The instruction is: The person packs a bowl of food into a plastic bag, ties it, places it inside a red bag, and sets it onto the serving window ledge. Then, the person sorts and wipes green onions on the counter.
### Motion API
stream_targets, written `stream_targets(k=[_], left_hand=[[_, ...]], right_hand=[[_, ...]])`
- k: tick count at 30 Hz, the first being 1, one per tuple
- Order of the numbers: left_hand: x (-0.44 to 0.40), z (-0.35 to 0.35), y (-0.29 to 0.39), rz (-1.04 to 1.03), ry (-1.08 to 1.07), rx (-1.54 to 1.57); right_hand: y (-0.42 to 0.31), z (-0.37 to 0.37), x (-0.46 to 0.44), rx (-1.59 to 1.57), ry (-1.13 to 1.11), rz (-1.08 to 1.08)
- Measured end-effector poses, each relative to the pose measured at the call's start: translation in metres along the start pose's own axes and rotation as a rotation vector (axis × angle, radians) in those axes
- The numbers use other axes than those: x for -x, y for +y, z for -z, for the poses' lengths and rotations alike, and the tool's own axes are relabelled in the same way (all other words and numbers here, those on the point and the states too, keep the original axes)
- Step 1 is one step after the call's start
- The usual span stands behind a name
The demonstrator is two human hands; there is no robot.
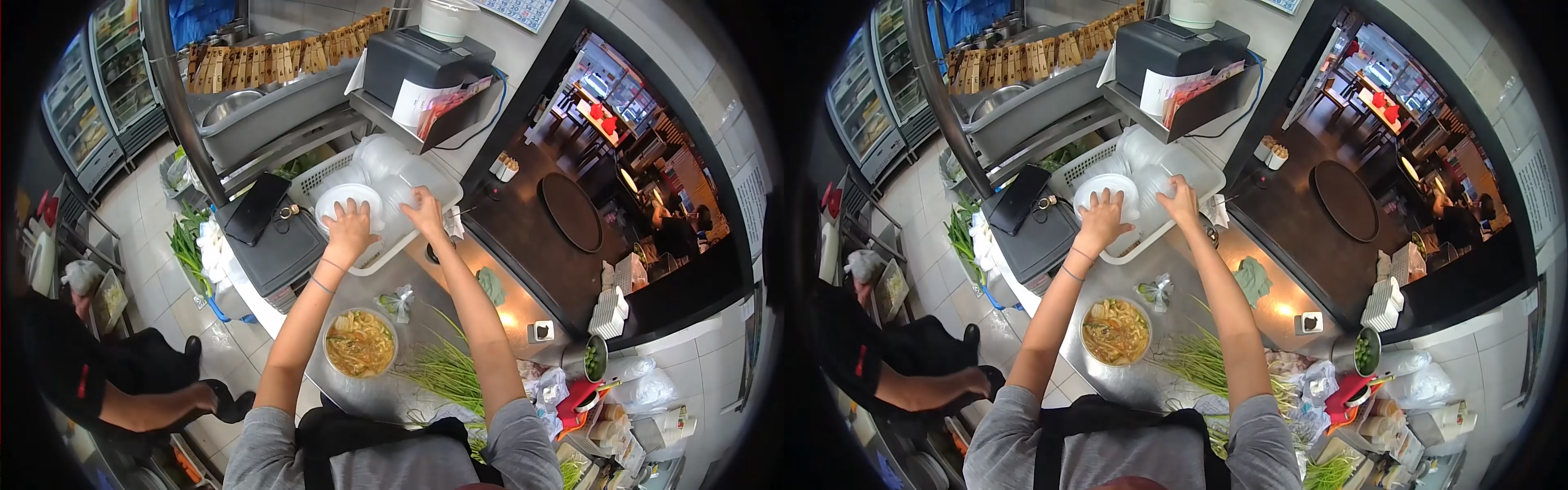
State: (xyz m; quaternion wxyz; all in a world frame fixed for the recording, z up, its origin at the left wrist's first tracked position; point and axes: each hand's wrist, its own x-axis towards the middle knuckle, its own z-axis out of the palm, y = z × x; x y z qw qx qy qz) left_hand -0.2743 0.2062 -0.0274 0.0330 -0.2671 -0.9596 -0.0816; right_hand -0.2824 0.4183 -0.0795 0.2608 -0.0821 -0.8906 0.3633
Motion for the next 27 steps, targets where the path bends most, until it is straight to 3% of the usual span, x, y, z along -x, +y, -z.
stream_targets(k=[1,2,4,7,8,11,14,17,27], left_hand=[[-0.005,0.006,0.001,0.013,-0.065,-0.006],[-0.013,0.002,0.001,-0.038,0.036,0.021],[-0.035,-0.019,0.001,-0.136,0.234,0.073],[-0.066,-0.024,0.001,-0.399,0.149,0.227],[-0.072,-0.024,0.002,-0.371,0.003,0.175],[-0.089,-0.040,-0.007,-0.456,-0.004,0.283],[-0.085,-0.026,-0.008,-0.494,0.002,0.295],[-0.086,-0.029,-0.005,-0.492,0.102,0.239],[-0.099,-0.022,0.002,-0.422,-0.015,0.167]], right_hand=[[0.002,-0.004,-0.001,0.024,0.005,0.027],[0.005,-0.006,-0.002,0.048,0.009,0.056],[0.014,-0.006,-0.007,-0.190,-0.067,-0.040],[0.014,0.005,-0.010,-0.420,-0.185,-0.226],[0.011,0.008,-0.012,-0.474,-0.224,-0.293],[0.026,0.004,-0.020,-0.556,-0.333,-0.502],[0.028,0.004,-0.028,-0.649,-0.488,-0.580],[0.019,0.010,-0.037,-0.567,-0.555,-0.597],[0.033,0.006,-0.050,-0.591,-0.660,-0.605]])
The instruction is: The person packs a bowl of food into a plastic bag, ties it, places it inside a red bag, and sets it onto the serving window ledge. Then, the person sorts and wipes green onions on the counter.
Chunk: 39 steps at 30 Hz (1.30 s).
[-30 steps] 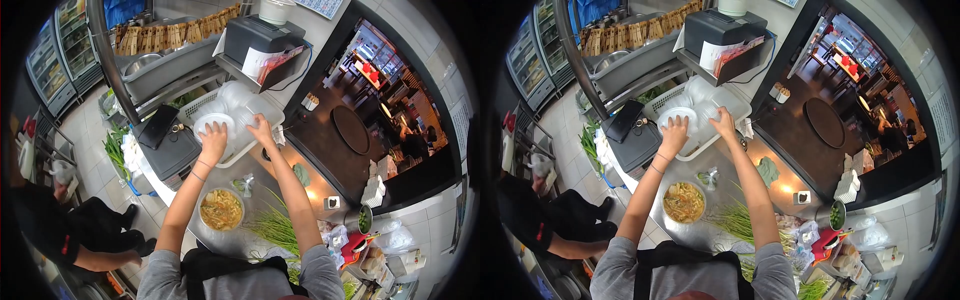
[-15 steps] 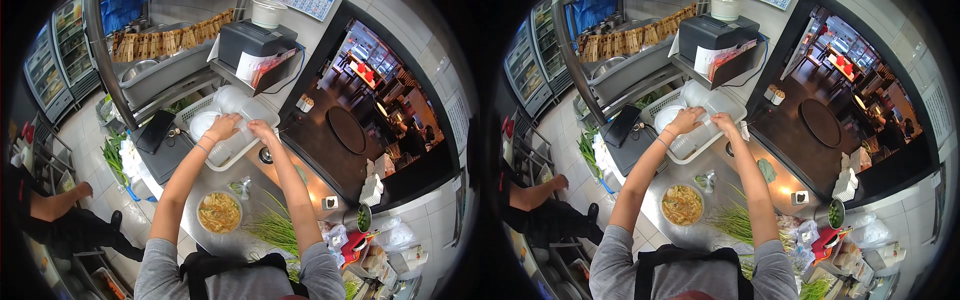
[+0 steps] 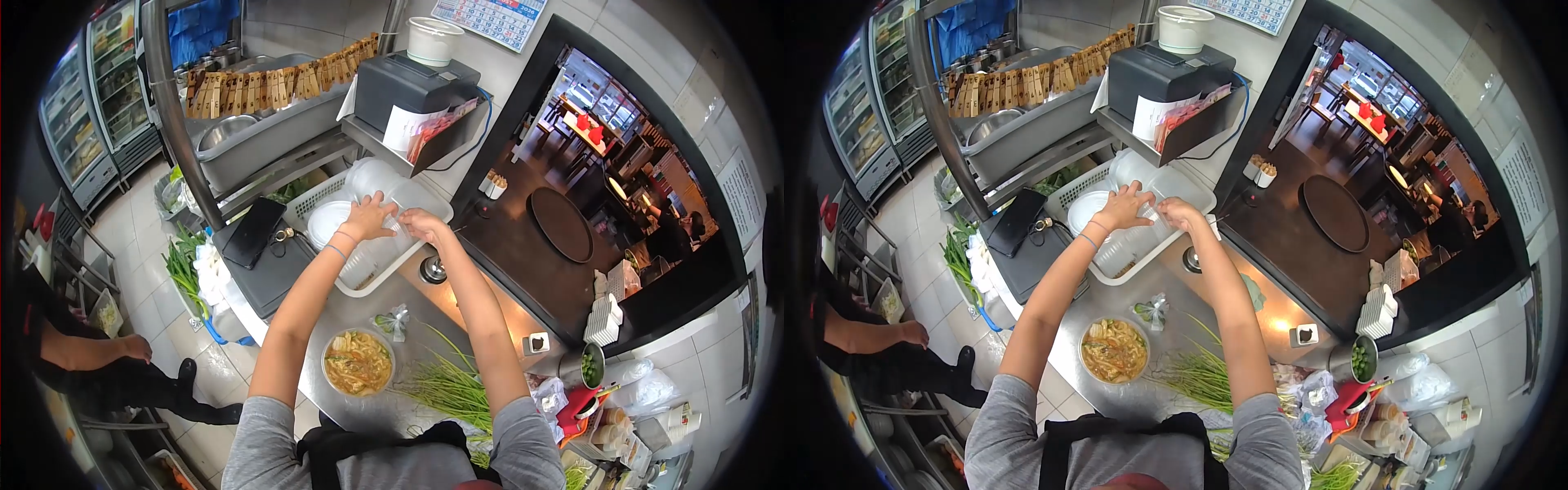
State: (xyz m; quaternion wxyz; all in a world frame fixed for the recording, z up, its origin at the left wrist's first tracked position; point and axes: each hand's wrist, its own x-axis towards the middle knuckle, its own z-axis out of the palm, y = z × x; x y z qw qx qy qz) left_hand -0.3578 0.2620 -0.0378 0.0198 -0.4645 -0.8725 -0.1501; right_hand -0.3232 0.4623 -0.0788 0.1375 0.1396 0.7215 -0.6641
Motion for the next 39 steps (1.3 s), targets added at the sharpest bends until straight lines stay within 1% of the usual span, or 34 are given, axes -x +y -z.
stream_targets(k=[2,5,8,11,14,17,19,21,23,26,27,29,32,33,35,38,39], left_hand=[[-0.001,0.001,0.001,0.001,-0.022,-0.017],[0.002,0.002,0.000,-0.003,0.003,-0.009],[0.002,-0.012,-0.009,-0.005,0.041,-0.046],[0.003,-0.009,-0.008,0.043,0.023,0.006],[0.006,-0.005,-0.009,0.027,0.011,0.037],[0.007,-0.006,-0.010,0.015,-0.001,0.044],[0.009,-0.004,-0.009,0.010,0.024,0.058],[0.012,-0.005,-0.009,0.004,0.027,0.075],[0.013,-0.006,-0.013,-0.006,0.010,0.093],[0.015,-0.008,-0.015,-0.009,-0.004,0.064],[0.017,-0.002,-0.012,0.010,-0.055,0.057],[0.020,0.000,-0.011,0.012,-0.033,0.041],[0.025,0.001,-0.001,0.001,0.027,-0.029],[0.025,0.001,0.002,-0.001,0.053,-0.060],[0.019,0.000,0.005,0.022,-0.021,-0.093],[0.008,-0.008,0.006,0.026,-0.080,-0.081],[0.006,-0.012,0.005,0.025,-0.095,-0.068]], right_hand=[[0.002,0.010,-0.009,-0.006,-0.014,0.001],[-0.024,0.004,0.007,0.050,0.075,0.002],[-0.050,-0.010,0.029,-0.014,0.139,0.031],[-0.035,0.000,0.017,-0.067,0.097,0.128],[-0.035,-0.012,0.033,0.432,0.181,0.320],[-0.017,0.014,0.002,0.559,0.298,0.263],[0.002,0.010,-0.012,0.640,0.560,0.692],[0.014,-0.001,-0.020,0.462,0.689,0.808],[0.008,-0.025,-0.008,0.056,0.674,0.593],[-0.008,-0.032,0.011,0.176,0.554,0.467],[-0.011,-0.034,0.014,0.355,0.575,0.624],[-0.017,-0.041,0.018,0.714,0.600,0.937],[-0.009,-0.029,0.007,0.594,0.678,0.902],[-0.013,-0.025,0.009,0.573,0.701,0.858],[-0.023,-0.015,0.020,0.529,0.746,0.764],[-0.016,0.023,0.009,0.026,0.662,0.605],[-0.014,0.030,0.011,-0.074,0.658,0.650]])
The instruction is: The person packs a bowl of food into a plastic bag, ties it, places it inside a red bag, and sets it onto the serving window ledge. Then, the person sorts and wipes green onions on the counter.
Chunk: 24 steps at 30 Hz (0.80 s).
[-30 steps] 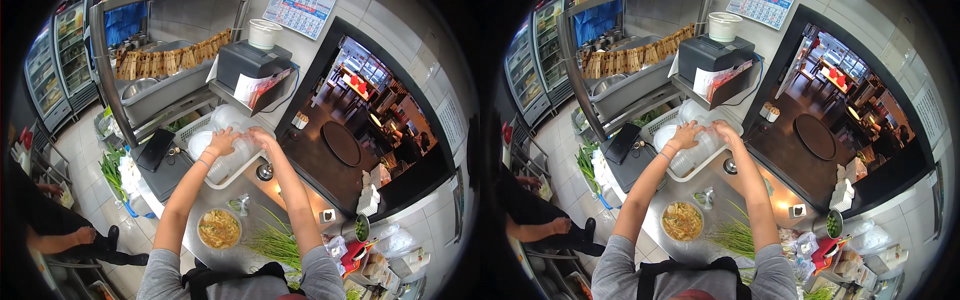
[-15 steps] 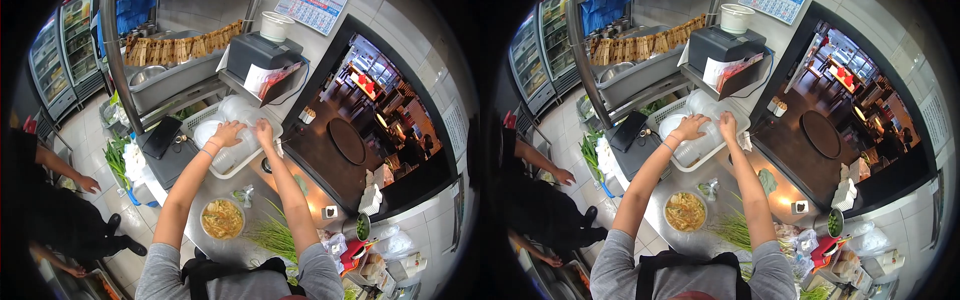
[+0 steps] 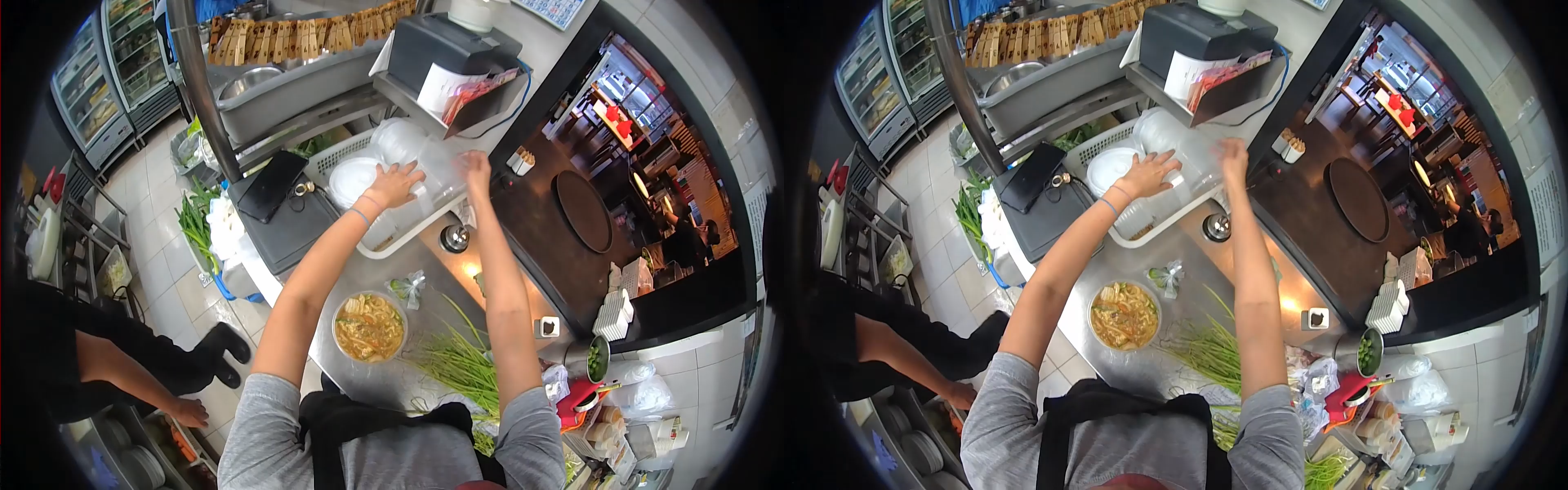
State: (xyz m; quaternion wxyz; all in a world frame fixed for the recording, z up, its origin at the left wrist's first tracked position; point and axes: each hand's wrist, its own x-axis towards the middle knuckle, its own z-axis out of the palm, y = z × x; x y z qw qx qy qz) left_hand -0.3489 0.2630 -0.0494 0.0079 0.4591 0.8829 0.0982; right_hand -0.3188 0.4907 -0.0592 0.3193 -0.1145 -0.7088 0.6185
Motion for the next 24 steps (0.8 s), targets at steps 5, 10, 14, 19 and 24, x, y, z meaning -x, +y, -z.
stream_targets(k=[5,10,14,19,24], left_hand=[[0.030,0.015,0.011,-0.147,0.306,0.088],[0.130,0.058,0.034,-0.136,0.672,0.802],[0.223,0.014,0.044,0.218,0.493,1.134],[0.280,-0.061,0.053,0.490,0.337,1.315],[0.294,-0.069,0.061,0.650,0.301,1.575]], right_hand=[[-0.037,0.025,0.024,-0.533,0.222,-0.175],[-0.007,0.061,0.111,-1.141,-0.199,-0.344],[-0.021,0.032,0.238,-0.837,-0.278,-0.592],[-0.012,0.003,0.325,-0.672,-0.188,-0.707],[-0.012,-0.024,0.331,-0.461,-0.175,-0.689]])
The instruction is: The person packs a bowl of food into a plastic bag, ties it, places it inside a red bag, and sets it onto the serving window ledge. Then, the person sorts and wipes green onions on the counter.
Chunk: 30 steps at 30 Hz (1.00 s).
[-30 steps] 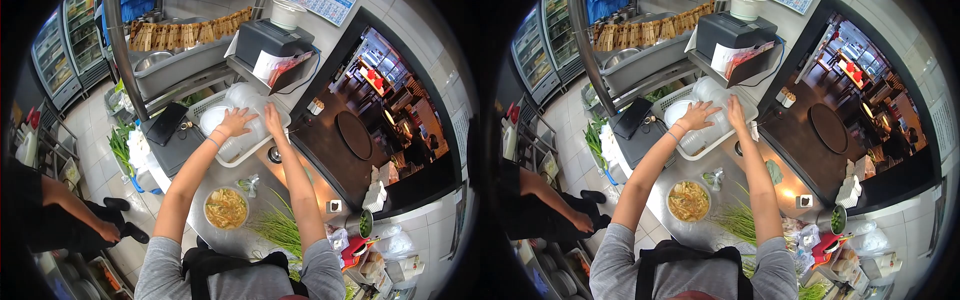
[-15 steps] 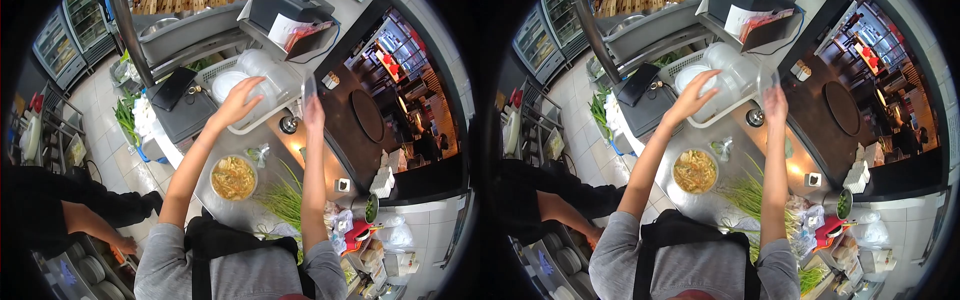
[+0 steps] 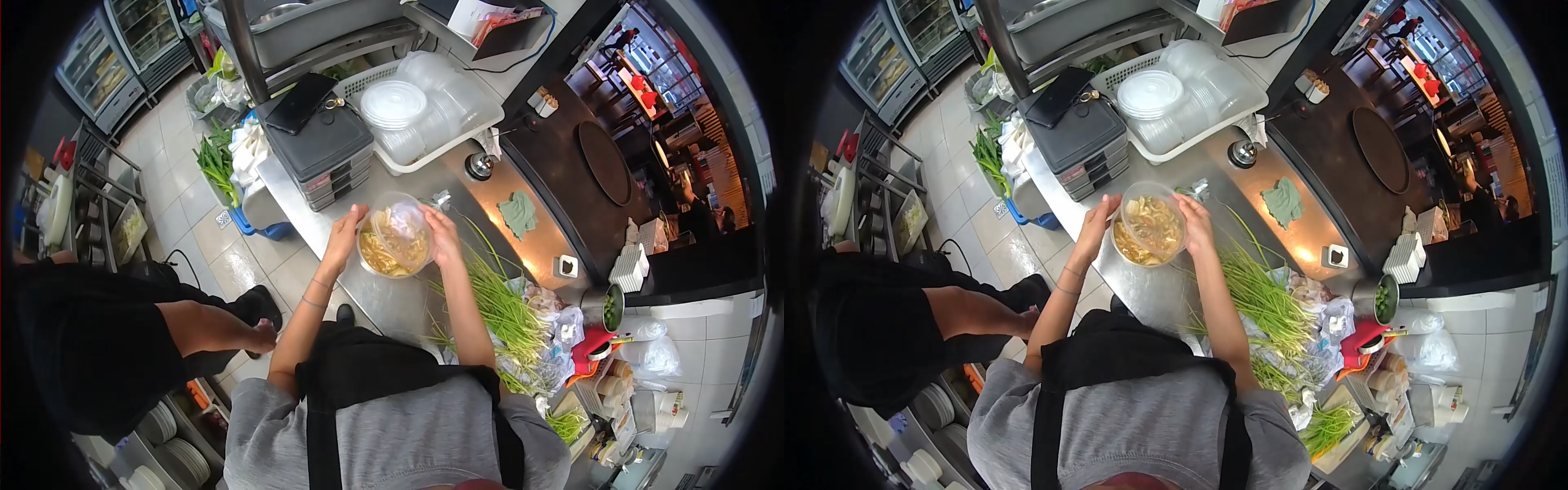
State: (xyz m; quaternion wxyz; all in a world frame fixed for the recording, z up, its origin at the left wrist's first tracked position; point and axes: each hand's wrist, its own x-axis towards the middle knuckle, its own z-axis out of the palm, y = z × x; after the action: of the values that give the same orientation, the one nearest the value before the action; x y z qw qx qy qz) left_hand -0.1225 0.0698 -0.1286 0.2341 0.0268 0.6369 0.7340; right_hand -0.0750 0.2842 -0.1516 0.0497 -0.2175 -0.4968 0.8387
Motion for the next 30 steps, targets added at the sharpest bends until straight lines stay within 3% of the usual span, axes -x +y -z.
stream_targets(k=[4,7,11,13,14,17,18,20,23,26,30], left_hand=[[-0.012,-0.002,-0.007,-0.033,0.045,0.065],[-0.019,-0.007,-0.014,-0.224,0.038,-0.199],[-0.014,-0.020,-0.011,-0.352,0.182,-0.517],[-0.014,-0.022,-0.010,-0.431,0.224,-0.553],[-0.013,-0.023,-0.009,-0.325,0.185,-0.606],[-0.009,-0.027,-0.023,-0.581,0.277,-0.818],[-0.008,-0.030,-0.021,-0.605,0.313,-0.788],[0.000,-0.037,-0.013,-0.638,0.382,-0.731],[0.006,-0.041,0.000,-0.591,0.374,-1.012],[0.002,-0.037,0.003,-0.680,0.180,-1.357],[-0.009,-0.035,-0.009,-0.624,0.119,-1.306]], right_hand=[[0.000,-0.012,-0.008,0.362,-0.006,0.152],[-0.001,-0.010,-0.005,0.557,-0.009,0.194],[-0.008,-0.015,0.008,0.667,0.030,0.248],[-0.001,-0.013,0.009,0.822,0.045,0.400],[0.003,-0.012,0.009,0.901,0.049,0.477],[0.015,-0.017,0.021,1.215,0.205,0.684],[0.015,-0.025,0.031,1.464,0.268,0.633],[0.010,-0.046,0.051,1.546,0.304,0.694],[0.004,-0.056,0.056,1.683,0.274,0.697],[0.006,-0.054,0.054,1.855,0.205,0.680],[0.007,-0.049,0.045,1.802,0.075,0.603]])
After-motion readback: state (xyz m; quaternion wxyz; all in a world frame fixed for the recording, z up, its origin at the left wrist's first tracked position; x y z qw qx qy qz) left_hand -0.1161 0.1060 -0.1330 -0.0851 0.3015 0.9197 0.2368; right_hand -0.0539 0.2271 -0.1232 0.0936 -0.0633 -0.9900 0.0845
